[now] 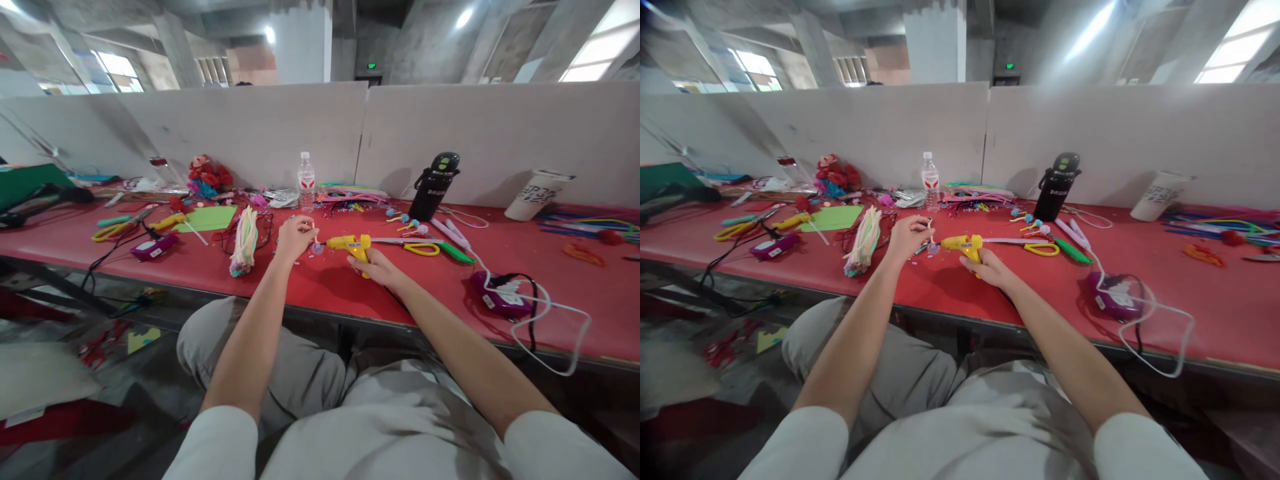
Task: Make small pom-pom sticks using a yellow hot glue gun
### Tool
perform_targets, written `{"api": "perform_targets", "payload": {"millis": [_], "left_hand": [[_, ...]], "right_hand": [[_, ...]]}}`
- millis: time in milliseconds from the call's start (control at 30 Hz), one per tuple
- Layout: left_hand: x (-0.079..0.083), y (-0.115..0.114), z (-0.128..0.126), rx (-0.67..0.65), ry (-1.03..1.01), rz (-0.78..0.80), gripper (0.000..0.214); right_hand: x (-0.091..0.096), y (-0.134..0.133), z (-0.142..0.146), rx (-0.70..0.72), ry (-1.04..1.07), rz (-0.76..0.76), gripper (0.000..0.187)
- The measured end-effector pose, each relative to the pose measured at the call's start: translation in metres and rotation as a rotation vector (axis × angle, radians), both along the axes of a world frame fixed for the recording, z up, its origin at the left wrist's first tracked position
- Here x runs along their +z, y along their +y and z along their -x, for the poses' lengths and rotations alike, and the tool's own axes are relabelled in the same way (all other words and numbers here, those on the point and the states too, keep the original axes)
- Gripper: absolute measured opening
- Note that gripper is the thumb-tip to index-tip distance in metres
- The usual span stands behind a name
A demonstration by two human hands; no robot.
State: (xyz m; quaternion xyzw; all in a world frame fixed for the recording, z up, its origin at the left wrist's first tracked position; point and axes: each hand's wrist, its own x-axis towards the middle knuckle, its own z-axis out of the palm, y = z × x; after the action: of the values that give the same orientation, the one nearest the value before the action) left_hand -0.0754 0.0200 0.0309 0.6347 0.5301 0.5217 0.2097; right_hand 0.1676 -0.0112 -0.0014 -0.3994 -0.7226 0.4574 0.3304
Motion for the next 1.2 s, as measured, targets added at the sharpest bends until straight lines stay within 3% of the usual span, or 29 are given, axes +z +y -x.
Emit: {"api": "perform_targets", "payload": {"millis": [600,867,1067,1200], "left_hand": [[-0.003,0.003,0.000,-0.004,-0.097,0.028,0.024],[0.007,-0.001,0.005,0.026,-0.203,-0.026,0.024],[0.017,-0.004,0.012,0.032,-0.226,-0.053,0.030],[0.020,-0.006,0.011,-0.005,-0.250,-0.038,0.030]], "right_hand": [[0.000,-0.001,-0.002,-0.022,-0.064,-0.025,0.049],[-0.003,0.003,-0.007,-0.015,0.056,-0.009,0.050],[-0.002,0.039,-0.040,-0.299,-0.278,-0.224,0.045],[-0.006,0.054,-0.051,-0.366,-0.460,-0.244,0.040]]}}
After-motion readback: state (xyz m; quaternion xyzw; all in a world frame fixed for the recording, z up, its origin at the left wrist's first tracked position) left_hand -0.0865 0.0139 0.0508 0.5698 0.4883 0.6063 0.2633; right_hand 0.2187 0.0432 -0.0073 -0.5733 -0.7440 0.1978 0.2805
